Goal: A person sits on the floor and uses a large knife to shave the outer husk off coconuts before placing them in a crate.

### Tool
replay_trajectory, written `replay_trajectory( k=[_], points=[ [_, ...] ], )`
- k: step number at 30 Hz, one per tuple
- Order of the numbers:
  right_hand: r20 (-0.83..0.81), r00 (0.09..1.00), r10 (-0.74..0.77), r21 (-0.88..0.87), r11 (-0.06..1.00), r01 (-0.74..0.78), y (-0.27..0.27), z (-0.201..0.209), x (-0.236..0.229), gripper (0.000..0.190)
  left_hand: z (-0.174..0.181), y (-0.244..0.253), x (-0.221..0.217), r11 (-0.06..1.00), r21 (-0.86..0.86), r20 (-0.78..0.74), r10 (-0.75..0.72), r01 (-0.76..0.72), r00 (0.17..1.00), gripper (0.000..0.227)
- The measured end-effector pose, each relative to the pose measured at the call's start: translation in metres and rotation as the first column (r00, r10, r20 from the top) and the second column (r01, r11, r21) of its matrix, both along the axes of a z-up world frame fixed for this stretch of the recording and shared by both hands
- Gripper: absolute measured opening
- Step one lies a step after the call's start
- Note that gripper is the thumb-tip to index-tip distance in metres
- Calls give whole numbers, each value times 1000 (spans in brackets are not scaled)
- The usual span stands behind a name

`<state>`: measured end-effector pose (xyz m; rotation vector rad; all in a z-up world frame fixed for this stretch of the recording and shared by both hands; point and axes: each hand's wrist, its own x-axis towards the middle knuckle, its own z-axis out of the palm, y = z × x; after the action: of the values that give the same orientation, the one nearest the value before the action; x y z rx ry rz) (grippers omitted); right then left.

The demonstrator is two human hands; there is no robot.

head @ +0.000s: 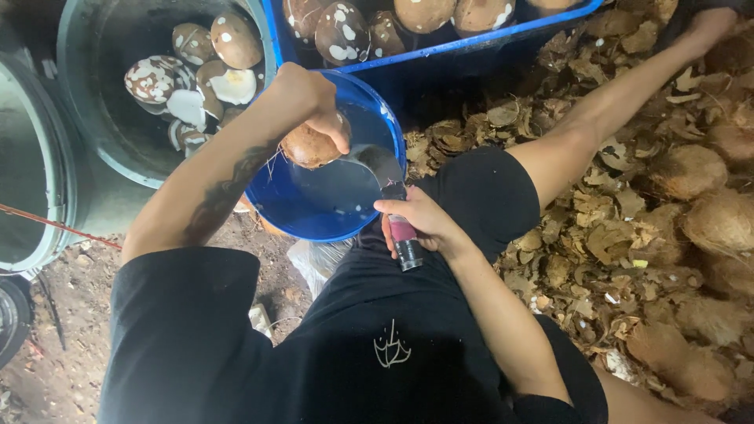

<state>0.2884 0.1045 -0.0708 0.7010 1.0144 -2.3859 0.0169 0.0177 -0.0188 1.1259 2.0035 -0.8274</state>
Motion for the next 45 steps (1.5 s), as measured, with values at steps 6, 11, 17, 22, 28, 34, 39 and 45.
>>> replay_trajectory(
  k=[6,11,17,22,28,34,39,45],
  points=[
    [-90,995,-44,-41,998,41,5,3,10,19,44,-33,-15,969,194,15,150,-150,989,88],
    [-339,866,-366,-78,929,362,22,8,35,19,-26,-90,-100,497,513,753,132,-700,645,66],
    [-626,664,-410,365,598,714,61,71,79,47,-41,-12,-97,-81,-147,950,-288,-986,-118,61],
    [-624,513,-589,520,178,836,82,100,145,40,3,136,-37,-70,-569,711,-542,-820,-447,99],
    [-428,97,-898,70,74,995,71,26,220,32,-37,319,79,281,-546,537,-605,-789,-587,67],
    [-294,-74,-953,148,-121,981,23,-35,256,23,-101,354,243,380,-643,663,-158,-664,-732,83],
    [-424,-93,-901,420,-287,861,17,-20,256,22,-179,327,321,346,-494,869,158,-797,-470,97],
    [-787,270,-555,525,-372,766,21,17,251,20,-238,299,318,410,-460,868,395,-788,-301,91]
  ],
)
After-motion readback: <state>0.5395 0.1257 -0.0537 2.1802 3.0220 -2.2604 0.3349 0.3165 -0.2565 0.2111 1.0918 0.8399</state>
